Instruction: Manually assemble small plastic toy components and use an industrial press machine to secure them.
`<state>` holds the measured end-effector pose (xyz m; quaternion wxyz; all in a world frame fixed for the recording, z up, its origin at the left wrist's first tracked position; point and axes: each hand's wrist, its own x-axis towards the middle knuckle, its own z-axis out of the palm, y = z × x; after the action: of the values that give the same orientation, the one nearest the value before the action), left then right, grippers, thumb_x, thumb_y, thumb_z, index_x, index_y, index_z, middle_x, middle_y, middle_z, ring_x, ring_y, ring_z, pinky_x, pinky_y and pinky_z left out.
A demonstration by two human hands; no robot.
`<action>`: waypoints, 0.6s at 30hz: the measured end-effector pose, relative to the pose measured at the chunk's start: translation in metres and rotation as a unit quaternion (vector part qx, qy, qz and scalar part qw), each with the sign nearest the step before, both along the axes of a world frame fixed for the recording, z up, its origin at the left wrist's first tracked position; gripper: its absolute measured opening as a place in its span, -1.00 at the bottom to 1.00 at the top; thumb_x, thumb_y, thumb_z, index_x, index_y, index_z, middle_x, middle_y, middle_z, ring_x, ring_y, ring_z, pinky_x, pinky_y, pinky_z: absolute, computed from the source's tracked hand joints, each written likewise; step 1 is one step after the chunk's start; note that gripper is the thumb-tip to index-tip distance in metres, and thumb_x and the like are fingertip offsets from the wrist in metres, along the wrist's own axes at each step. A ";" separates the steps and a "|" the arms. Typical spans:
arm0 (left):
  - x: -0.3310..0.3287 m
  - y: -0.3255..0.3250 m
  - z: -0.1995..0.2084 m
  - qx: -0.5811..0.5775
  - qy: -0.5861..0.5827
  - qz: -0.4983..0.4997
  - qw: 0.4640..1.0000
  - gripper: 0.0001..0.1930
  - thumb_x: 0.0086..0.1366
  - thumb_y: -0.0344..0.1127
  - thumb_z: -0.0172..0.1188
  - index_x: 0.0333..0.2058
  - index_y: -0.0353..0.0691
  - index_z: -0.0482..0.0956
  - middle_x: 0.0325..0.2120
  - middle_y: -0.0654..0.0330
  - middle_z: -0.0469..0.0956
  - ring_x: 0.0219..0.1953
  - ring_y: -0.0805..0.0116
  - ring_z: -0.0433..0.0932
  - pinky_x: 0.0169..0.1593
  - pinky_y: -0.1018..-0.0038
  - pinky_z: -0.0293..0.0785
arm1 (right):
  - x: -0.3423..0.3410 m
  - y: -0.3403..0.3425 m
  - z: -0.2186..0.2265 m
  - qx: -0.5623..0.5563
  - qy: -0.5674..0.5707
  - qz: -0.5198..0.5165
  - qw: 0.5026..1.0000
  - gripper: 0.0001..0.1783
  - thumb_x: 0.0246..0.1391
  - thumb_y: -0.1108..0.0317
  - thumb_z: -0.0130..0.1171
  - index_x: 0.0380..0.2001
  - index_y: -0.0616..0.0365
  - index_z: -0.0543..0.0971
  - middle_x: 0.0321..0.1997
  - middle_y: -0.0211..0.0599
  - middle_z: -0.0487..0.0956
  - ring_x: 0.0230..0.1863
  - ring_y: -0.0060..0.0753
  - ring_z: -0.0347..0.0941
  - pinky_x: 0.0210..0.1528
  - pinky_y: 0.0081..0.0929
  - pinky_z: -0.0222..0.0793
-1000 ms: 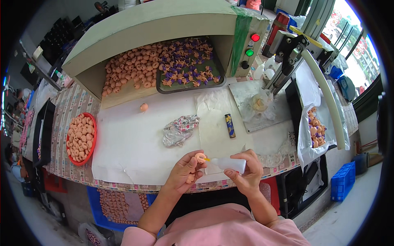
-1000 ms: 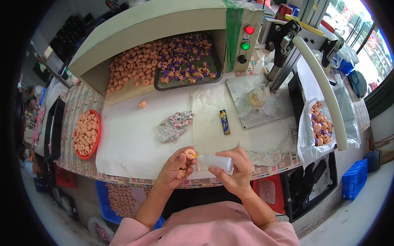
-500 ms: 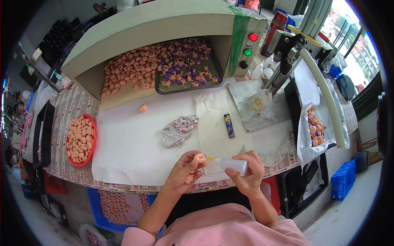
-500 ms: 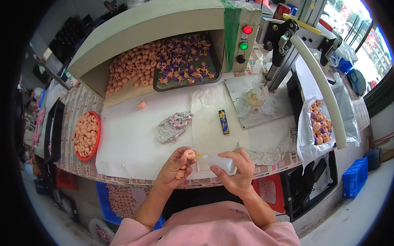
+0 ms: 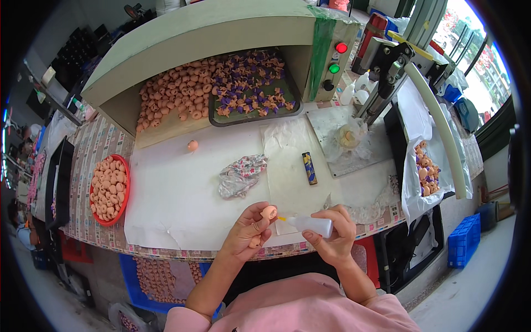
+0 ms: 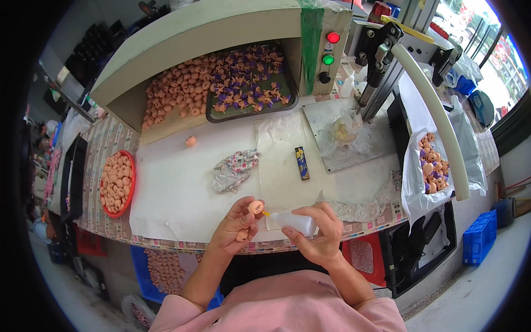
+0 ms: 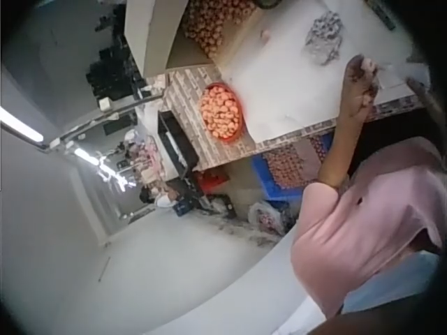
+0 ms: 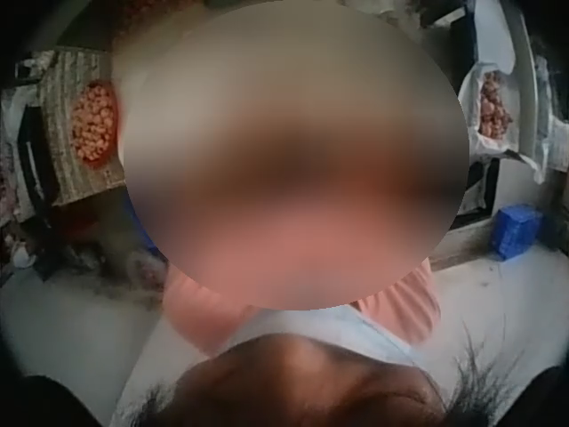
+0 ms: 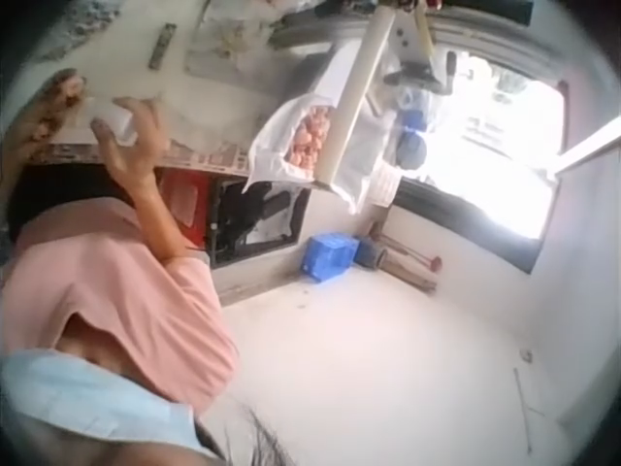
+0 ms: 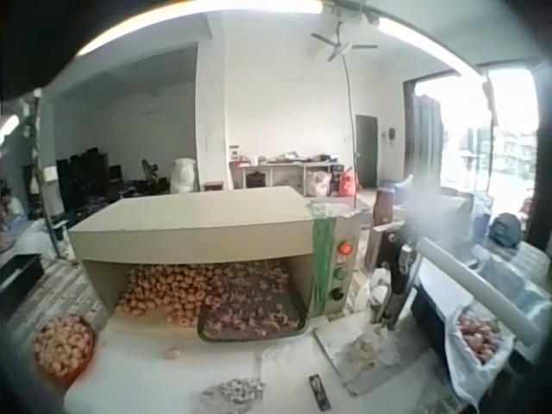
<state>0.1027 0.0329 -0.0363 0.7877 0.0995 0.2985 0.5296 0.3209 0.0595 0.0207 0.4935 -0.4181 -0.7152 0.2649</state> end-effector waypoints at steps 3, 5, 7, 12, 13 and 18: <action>0.001 0.000 -0.001 -0.002 0.005 0.000 1.000 -0.61 0.20 -0.48 0.24 -0.01 0.01 0.46 -0.07 0.34 0.50 0.02 0.50 0.48 -0.25 0.72 0.55 | 0.002 0.001 -0.003 -0.009 0.013 -0.006 1.000 -0.65 -0.27 0.37 0.47 -0.35 0.20 0.59 -0.45 -0.25 0.51 -0.48 -0.34 0.43 -0.45 -0.47 0.32; 0.001 0.001 -0.001 0.002 0.009 -0.001 1.000 -0.61 0.20 -0.48 0.24 -0.01 0.01 0.46 -0.07 0.34 0.50 0.02 0.50 0.47 -0.26 0.73 0.55 | 0.002 0.003 -0.007 -0.012 0.020 -0.009 1.000 -0.64 -0.25 0.32 0.47 -0.35 0.21 0.59 -0.45 -0.28 0.48 -0.47 -0.41 0.40 -0.47 -0.52 0.27; 0.002 0.002 0.001 -0.012 0.009 0.000 1.000 -0.62 0.20 -0.48 0.23 -0.01 0.00 0.47 -0.07 0.33 0.49 0.03 0.49 0.47 -0.27 0.72 0.55 | 0.004 0.004 -0.008 -0.015 0.029 -0.015 0.999 -0.62 -0.23 0.27 0.48 -0.35 0.23 0.58 -0.46 -0.32 0.45 -0.47 -0.47 0.37 -0.48 -0.57 0.22; 0.001 0.004 0.000 -0.001 -0.012 0.000 1.000 -0.62 0.20 -0.49 0.23 -0.01 -0.02 0.47 -0.06 0.30 0.49 0.03 0.46 0.47 -0.28 0.72 0.56 | 0.002 0.007 -0.009 -0.015 0.036 -0.018 0.999 -0.62 -0.21 0.27 0.46 -0.35 0.24 0.58 -0.44 -0.33 0.45 -0.46 -0.50 0.36 -0.48 -0.58 0.21; -0.001 0.004 0.001 -0.001 -0.019 0.002 1.000 -0.62 0.20 -0.49 0.23 -0.01 -0.02 0.47 -0.06 0.29 0.49 0.03 0.45 0.47 -0.28 0.72 0.57 | 0.001 0.007 -0.009 -0.015 0.036 -0.019 0.999 -0.62 -0.21 0.27 0.46 -0.35 0.24 0.58 -0.44 -0.33 0.45 -0.46 -0.50 0.36 -0.48 -0.58 0.21; -0.013 0.005 0.006 -0.006 -0.057 0.003 0.998 -0.61 0.21 -0.49 0.22 0.00 -0.02 0.46 -0.08 0.27 0.50 0.02 0.43 0.48 -0.28 0.71 0.59 | -0.007 0.012 -0.002 -0.048 0.100 -0.008 0.994 -0.64 -0.16 0.28 0.42 -0.33 0.25 0.55 -0.41 -0.33 0.44 -0.41 -0.53 0.36 -0.42 -0.61 0.22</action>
<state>0.0900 0.0376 -0.0302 0.8026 0.0638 0.2566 0.5347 0.3134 0.0716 0.0183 0.5437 -0.4191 -0.6453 0.3352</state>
